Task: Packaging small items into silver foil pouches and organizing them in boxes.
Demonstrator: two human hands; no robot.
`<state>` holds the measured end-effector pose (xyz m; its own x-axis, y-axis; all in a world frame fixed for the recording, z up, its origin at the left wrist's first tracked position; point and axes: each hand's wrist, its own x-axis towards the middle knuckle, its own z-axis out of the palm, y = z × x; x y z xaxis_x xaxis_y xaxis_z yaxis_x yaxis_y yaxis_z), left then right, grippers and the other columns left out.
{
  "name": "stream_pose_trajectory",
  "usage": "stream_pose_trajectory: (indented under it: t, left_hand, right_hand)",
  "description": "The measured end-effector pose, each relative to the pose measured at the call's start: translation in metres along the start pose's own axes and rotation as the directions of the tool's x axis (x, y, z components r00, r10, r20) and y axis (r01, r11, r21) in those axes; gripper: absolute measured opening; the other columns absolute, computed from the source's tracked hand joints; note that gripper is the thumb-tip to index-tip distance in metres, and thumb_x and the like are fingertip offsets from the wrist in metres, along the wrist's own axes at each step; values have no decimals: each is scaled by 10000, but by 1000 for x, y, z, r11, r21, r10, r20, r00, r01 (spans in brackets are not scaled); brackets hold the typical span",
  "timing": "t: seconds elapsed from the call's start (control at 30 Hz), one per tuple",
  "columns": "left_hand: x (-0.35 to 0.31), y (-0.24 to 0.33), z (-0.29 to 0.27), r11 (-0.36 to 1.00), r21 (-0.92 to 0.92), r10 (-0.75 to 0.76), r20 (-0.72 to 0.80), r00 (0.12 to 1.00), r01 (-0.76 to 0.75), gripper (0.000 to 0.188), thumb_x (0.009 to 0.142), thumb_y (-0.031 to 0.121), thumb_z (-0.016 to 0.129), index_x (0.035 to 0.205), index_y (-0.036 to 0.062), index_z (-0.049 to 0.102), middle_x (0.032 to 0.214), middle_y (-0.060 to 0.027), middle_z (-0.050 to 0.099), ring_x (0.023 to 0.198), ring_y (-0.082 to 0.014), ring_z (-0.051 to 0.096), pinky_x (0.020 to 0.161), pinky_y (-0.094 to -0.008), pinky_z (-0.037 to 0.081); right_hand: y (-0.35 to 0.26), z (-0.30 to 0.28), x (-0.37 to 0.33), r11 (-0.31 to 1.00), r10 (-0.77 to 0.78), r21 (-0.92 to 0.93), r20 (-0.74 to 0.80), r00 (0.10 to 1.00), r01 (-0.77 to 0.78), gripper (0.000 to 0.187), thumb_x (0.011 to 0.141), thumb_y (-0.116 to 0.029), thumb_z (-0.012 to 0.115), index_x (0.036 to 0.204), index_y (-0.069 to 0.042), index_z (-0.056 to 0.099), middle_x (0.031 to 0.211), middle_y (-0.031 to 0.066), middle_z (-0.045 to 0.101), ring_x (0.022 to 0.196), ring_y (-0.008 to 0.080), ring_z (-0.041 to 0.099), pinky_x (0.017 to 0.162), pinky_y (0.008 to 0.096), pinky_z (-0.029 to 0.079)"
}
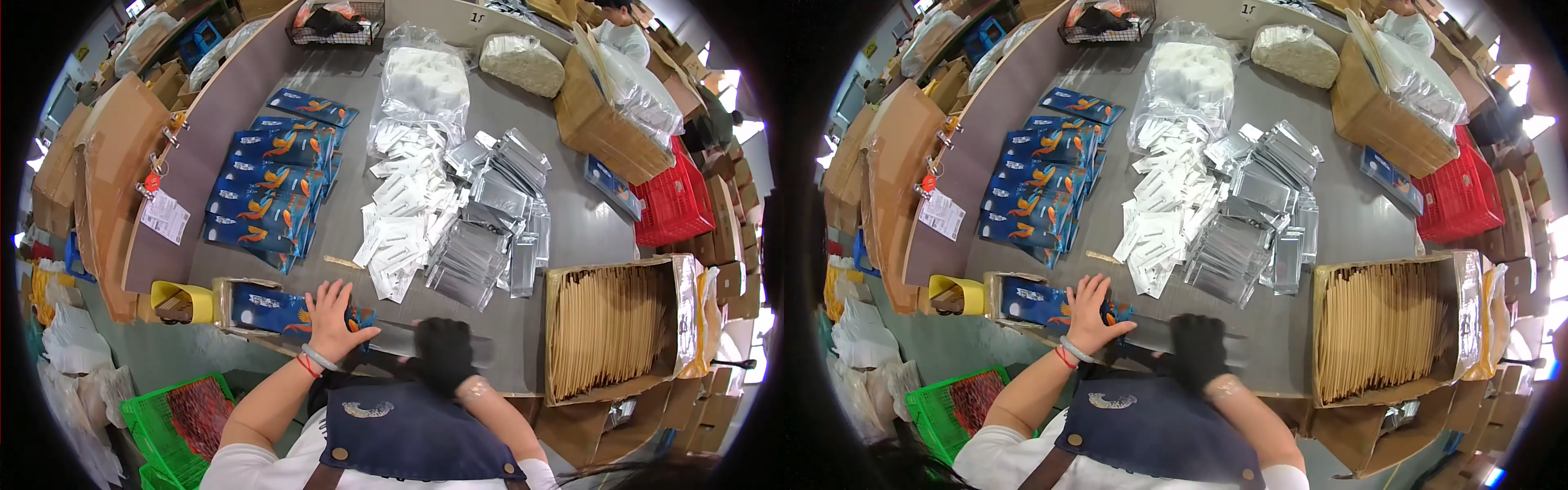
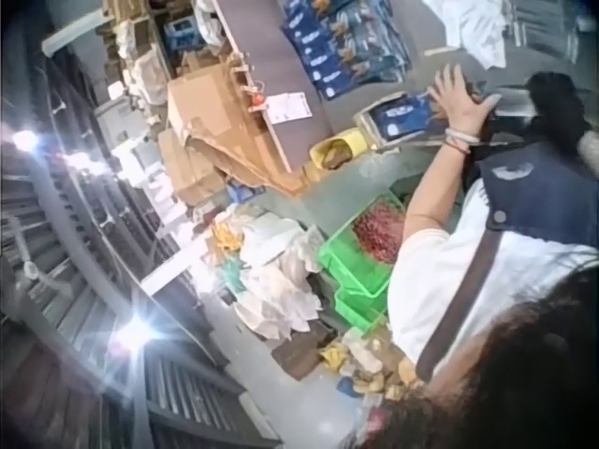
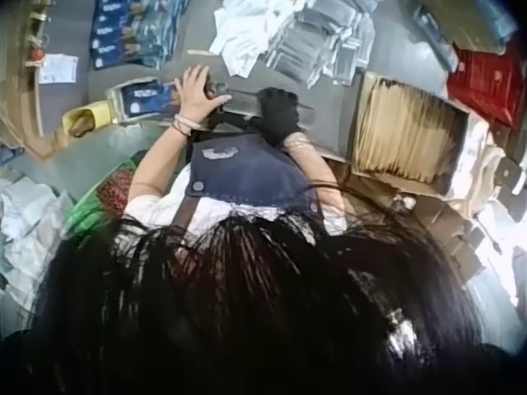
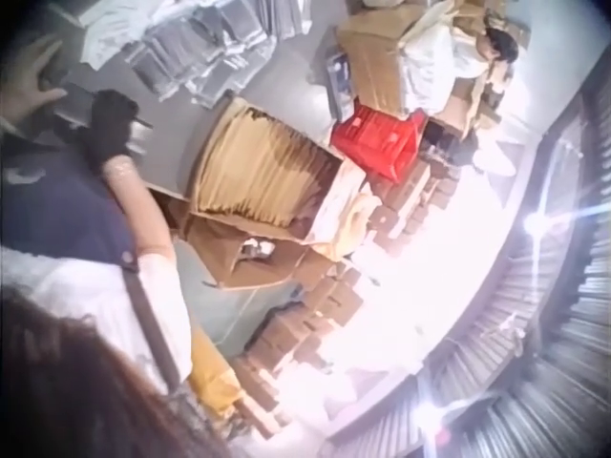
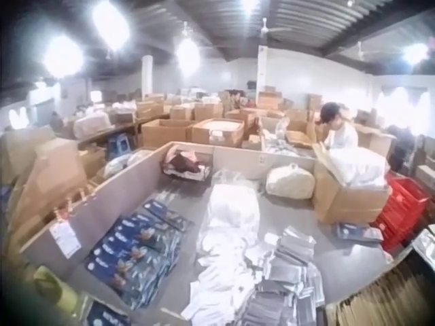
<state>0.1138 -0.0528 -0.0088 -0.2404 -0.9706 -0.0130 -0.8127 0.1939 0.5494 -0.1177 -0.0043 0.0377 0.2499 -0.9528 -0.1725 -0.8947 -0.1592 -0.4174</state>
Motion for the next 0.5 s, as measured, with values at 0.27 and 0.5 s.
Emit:
stream_pose_trajectory:
  t: [0.27,0.5]
  left_hand:
    - [59,13,4,981,-81,177,0,984,-177,623,709,347,781,1219,48,584,1182,-142,547,1118,-342,489,975,-486,341]
    - [106,8,19,947,155,291,-43,956,-282,233,773,234,712,950,94,655,915,-44,618,915,-275,574,790,-431,417]
  right_hand:
    - [18,19,18,985,-127,90,-185,975,146,607,701,-415,752,1203,-110,597,1187,100,603,1093,282,550,916,467,393]
    - [124,-44,-78,940,301,62,-612,732,-335,425,729,-109,742,1120,-44,589,1089,143,614,1039,327,578,921,412,459]
